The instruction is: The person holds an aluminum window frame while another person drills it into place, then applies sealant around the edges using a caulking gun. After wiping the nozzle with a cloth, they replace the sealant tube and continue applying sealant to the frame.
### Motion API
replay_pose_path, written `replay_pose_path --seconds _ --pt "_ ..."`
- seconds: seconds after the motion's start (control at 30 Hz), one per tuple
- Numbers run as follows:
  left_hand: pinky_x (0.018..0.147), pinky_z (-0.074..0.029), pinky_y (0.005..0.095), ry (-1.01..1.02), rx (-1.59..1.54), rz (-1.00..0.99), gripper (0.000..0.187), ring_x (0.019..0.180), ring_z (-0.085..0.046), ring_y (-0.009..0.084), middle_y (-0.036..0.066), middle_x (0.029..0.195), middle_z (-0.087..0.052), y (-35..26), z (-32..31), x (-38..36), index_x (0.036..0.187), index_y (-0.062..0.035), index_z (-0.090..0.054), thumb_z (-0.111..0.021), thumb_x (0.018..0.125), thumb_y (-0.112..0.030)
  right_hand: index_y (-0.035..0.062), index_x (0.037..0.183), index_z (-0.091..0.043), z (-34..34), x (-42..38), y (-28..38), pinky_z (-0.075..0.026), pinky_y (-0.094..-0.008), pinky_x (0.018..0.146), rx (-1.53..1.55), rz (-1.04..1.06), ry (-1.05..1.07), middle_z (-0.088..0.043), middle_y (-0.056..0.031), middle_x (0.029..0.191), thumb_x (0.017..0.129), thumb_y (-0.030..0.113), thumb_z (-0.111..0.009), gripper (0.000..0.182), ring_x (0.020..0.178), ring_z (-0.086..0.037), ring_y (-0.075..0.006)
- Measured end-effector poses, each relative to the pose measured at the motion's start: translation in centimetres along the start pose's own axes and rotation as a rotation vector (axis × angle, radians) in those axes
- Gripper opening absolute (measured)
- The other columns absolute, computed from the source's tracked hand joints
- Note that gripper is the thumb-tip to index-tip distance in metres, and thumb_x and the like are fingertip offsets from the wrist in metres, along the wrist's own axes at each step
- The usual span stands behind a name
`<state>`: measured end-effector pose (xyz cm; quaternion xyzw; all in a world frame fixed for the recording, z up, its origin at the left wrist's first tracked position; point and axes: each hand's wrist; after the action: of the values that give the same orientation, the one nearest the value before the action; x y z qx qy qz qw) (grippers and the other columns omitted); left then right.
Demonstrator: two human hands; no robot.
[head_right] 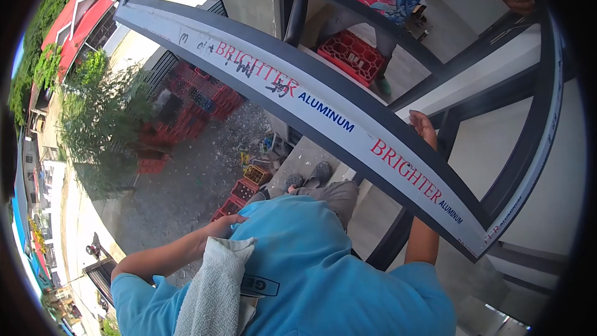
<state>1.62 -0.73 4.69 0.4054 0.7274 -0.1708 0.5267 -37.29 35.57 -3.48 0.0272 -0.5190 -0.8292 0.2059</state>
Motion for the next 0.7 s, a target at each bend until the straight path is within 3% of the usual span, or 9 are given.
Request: replay_pose_path --seconds 0.03,0.07,0.2,0.37,0.53,0.7 --pt "0.105 -0.040 0.0451 0.001 0.037 -0.034 0.064 0.120 -0.053 0.0295 0.018 0.135 -0.048 -0.1 -0.7 -1.0 0.141 -0.0019 -0.033 -0.052 0.091 -0.038 0.0036 0.128 -0.050 -1.5 2.3 -3.2 -0.048 -0.0309 0.092 0.418 -0.058 0.333 -0.063 -0.0136 0.115 0.094 0.023 -0.057 0.040 0.103 -0.063 -0.0205" --pt "0.104 -0.041 0.0451 -0.016 0.030 -0.034 0.065 0.120 -0.053 0.0296 0.019 0.136 -0.048 -0.3 -1.0 -1.1 0.142 -0.0011 -0.032 -0.052 0.091 -0.038 0.0032 0.131 -0.047 -2.9 4.7 -6.6 -0.049 -0.0321 0.093 0.774 -0.245 0.644 -0.062 -0.0136 0.116 0.095 0.029 -0.055 0.044 0.102 -0.064 -0.0217" --pt "0.103 -0.043 0.0452 0.008 0.054 -0.027 0.072 0.120 -0.053 0.0303 0.021 0.136 -0.045 -0.5 0.3 -0.1 0.144 0.0014 -0.024 -0.054 0.091 -0.036 0.0038 0.130 -0.048 -7.3 -1.5 6.8 -0.049 -0.0328 0.094 1.043 -0.010 0.350 -0.062 -0.0134 0.118 0.094 0.029 -0.056 0.045 0.103 -0.063 -0.0217" --pt "0.099 -0.047 0.0450 0.030 0.069 -0.004 0.081 0.117 -0.055 0.0314 0.023 0.135 -0.044 -0.8 0.5 0.6 0.145 0.0037 -0.017 -0.059 0.088 -0.035 0.0046 0.129 -0.050 -10.4 -5.3 16.5 -0.047 -0.0338 0.096 1.206 0.194 0.318 -0.061 -0.0131 0.119 0.092 0.029 -0.058 0.045 0.106 -0.061 -0.0218" --pt "0.098 -0.048 0.0453 0.049 0.146 -0.008 0.083 0.113 -0.058 0.0326 0.023 0.132 -0.047 -1.2 0.5 0.8 0.144 0.0043 -0.019 -0.061 0.086 -0.037 0.0053 0.128 -0.051 -9.1 -6.3 19.5 -0.046 -0.0347 0.097 1.134 0.321 0.355 -0.060 -0.0128 0.120 0.090 0.029 -0.059 0.045 0.108 -0.060 -0.0219" --pt "0.086 -0.053 0.0428 -0.002 0.163 -0.040 0.079 0.097 -0.063 0.0302 0.020 0.122 -0.053 -0.8 0.6 1.5 0.142 0.0011 -0.027 -0.062 0.082 -0.038 0.0060 0.127 -0.052 -8.1 -4.0 18.8 -0.045 -0.0357 0.098 1.069 0.332 0.381 -0.060 -0.0125 0.122 0.089 0.029 -0.061 0.046 0.110 -0.058 -0.0220"
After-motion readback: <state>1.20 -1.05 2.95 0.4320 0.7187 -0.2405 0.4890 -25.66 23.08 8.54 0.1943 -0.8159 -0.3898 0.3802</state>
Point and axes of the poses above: each hand's wrist, its own x-axis towards the middle knuckle, its own z-axis out of the back of the hand, y = z × x
